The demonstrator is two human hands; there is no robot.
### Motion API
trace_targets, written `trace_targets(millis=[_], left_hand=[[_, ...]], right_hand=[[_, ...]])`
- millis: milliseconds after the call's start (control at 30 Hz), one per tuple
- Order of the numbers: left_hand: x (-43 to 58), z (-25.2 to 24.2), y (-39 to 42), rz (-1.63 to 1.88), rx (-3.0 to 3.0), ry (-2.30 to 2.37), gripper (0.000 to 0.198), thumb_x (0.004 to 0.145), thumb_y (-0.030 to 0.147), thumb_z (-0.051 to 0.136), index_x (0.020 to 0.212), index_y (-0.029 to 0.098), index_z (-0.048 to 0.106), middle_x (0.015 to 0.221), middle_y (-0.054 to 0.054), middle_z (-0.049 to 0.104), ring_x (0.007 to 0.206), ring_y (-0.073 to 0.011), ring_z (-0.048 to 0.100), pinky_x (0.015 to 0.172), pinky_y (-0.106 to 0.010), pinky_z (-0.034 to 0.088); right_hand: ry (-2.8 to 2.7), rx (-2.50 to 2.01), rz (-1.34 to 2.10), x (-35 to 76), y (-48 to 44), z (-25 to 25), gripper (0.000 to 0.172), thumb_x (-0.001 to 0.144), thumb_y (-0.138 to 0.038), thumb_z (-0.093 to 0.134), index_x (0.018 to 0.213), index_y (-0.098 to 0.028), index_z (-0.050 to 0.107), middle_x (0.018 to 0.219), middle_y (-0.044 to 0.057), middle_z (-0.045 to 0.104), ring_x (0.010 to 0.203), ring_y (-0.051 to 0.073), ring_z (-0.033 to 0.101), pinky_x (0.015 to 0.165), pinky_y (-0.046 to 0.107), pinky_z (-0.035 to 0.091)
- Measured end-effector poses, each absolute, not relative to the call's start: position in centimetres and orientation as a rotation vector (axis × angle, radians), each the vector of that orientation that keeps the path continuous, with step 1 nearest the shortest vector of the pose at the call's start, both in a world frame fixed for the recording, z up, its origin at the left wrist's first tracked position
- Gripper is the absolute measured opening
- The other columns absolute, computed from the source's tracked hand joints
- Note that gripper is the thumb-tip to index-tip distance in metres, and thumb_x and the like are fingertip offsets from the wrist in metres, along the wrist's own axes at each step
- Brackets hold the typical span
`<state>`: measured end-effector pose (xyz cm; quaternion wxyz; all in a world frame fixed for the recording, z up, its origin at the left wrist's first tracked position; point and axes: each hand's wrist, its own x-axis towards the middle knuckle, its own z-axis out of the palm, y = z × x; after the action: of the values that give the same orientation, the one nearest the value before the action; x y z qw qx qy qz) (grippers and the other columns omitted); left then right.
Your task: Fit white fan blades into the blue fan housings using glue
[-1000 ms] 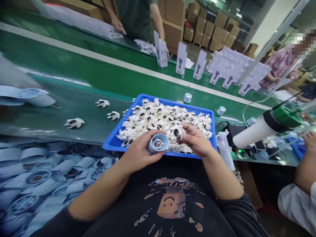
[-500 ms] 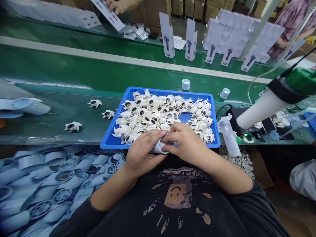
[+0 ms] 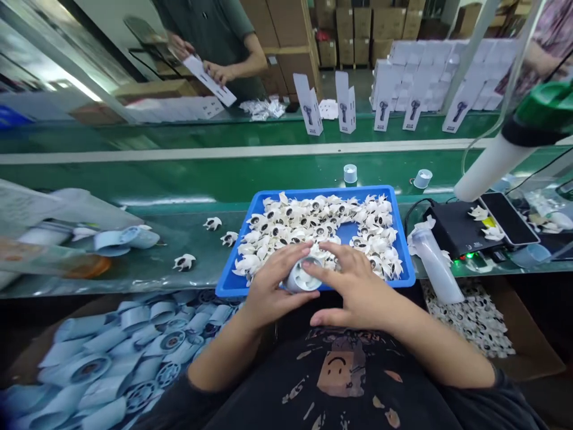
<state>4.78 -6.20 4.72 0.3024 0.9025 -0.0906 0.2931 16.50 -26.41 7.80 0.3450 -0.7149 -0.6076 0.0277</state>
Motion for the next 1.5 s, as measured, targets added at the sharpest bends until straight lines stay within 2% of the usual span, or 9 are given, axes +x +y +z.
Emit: trace_targets(millis=[133, 267, 400, 533, 833, 933, 1067, 1300, 1500], left_hand=[[5.9, 5.1, -5.8, 0.645, 2.458, -0.241, 0.062, 0.073, 0.052, 0.076, 0.127, 0.027, 0.058, 0.116, -0.011, 0.066, 0.108, -0.0277, 0.062, 0.096, -0.046, 0.050], [7.2, 5.6, -6.2, 0.689, 2.442, -0.356, 0.055, 0.081, 0.044, 0.071, 0.131, 0.026, 0.054, 0.116, -0.010, 0.067, 0.107, -0.0253, 0.063, 0.096, -0.043, 0.051], [7.8, 6.0, -7.1, 0.836, 2.445, -0.396, 0.045, 0.087, 0.034, 0.065, 0.130, 0.024, 0.054, 0.114, -0.010, 0.068, 0.104, -0.0235, 0.065, 0.093, -0.039, 0.053], [7.7, 6.4, -7.5, 0.922, 2.442, -0.407, 0.042, 0.088, 0.028, 0.062, 0.129, 0.024, 0.053, 0.111, -0.010, 0.069, 0.102, -0.0224, 0.066, 0.090, -0.038, 0.054], [7.1, 6.6, -7.5, 0.962, 2.499, -0.333, 0.042, 0.087, 0.027, 0.064, 0.127, 0.022, 0.053, 0.110, -0.010, 0.069, 0.103, -0.0225, 0.066, 0.091, -0.037, 0.054], [6.8, 6.4, -7.5, 0.909, 2.518, -0.293, 0.045, 0.085, 0.030, 0.066, 0.127, 0.022, 0.053, 0.112, -0.010, 0.068, 0.102, -0.0226, 0.065, 0.092, -0.037, 0.053], [7.2, 7.1, -5.0, 0.809, 2.580, -0.195, 0.049, 0.080, 0.027, 0.066, 0.127, 0.022, 0.053, 0.118, -0.009, 0.066, 0.108, -0.0241, 0.062, 0.098, -0.040, 0.050], [17.9, 9.6, 6.4, 0.424, 2.673, 0.868, 0.052, 0.079, 0.026, 0.066, 0.129, 0.023, 0.054, 0.133, -0.009, 0.051, 0.132, -0.0291, 0.043, 0.111, -0.039, 0.037], [25.3, 7.2, 7.0, 0.097, 2.740, 0.852, 0.042, 0.090, 0.032, 0.062, 0.127, 0.017, 0.052, 0.129, -0.011, 0.055, 0.112, -0.0255, 0.058, 0.093, -0.046, 0.051]], right_hand=[[-1.537, -1.768, -0.141, 17.0, -27.8, 7.6, 0.036, 0.096, -0.051, 0.045, 0.090, -0.025, 0.069, 0.112, 0.007, 0.058, 0.108, 0.024, 0.050, 0.097, 0.046, 0.040], [-1.584, -1.864, -0.415, 16.8, -27.8, 7.8, 0.058, 0.092, -0.067, 0.037, 0.121, -0.023, 0.062, 0.137, 0.012, 0.049, 0.127, 0.030, 0.041, 0.106, 0.050, 0.031], [-1.473, -1.799, -0.670, 16.2, -27.0, 7.6, 0.037, 0.097, -0.050, 0.043, 0.096, -0.024, 0.070, 0.114, 0.004, 0.066, 0.113, 0.024, 0.050, 0.107, 0.046, 0.029], [-1.498, -1.837, -0.778, 16.0, -26.5, 7.5, 0.054, 0.097, -0.061, 0.033, 0.113, -0.023, 0.067, 0.125, 0.007, 0.062, 0.125, 0.027, 0.042, 0.113, 0.047, 0.021], [-1.465, -1.811, -0.793, 16.2, -25.9, 6.9, 0.049, 0.098, -0.057, 0.033, 0.104, -0.024, 0.069, 0.120, 0.005, 0.064, 0.123, 0.027, 0.044, 0.114, 0.047, 0.018], [-1.437, -1.703, -0.788, 16.2, -26.3, 6.9, 0.040, 0.099, -0.049, 0.037, 0.095, -0.025, 0.069, 0.111, 0.003, 0.067, 0.112, 0.024, 0.049, 0.114, 0.046, 0.021], [-1.518, -1.752, -0.758, 16.8, -27.9, 6.3, 0.048, 0.097, -0.056, 0.034, 0.122, -0.025, 0.061, 0.132, 0.008, 0.055, 0.126, 0.028, 0.041, 0.114, 0.050, 0.021], [-1.307, -1.848, -0.643, 17.8, -32.1, 4.3, 0.030, 0.097, -0.036, 0.043, 0.116, -0.018, 0.058, 0.135, 0.014, 0.044, 0.126, 0.027, 0.042, 0.105, 0.043, 0.034], [-1.317, -1.842, -0.534, 15.2, -31.7, 3.4, 0.024, 0.096, -0.036, 0.047, 0.112, -0.023, 0.060, 0.130, 0.010, 0.048, 0.120, 0.020, 0.052, 0.099, 0.033, 0.047]])
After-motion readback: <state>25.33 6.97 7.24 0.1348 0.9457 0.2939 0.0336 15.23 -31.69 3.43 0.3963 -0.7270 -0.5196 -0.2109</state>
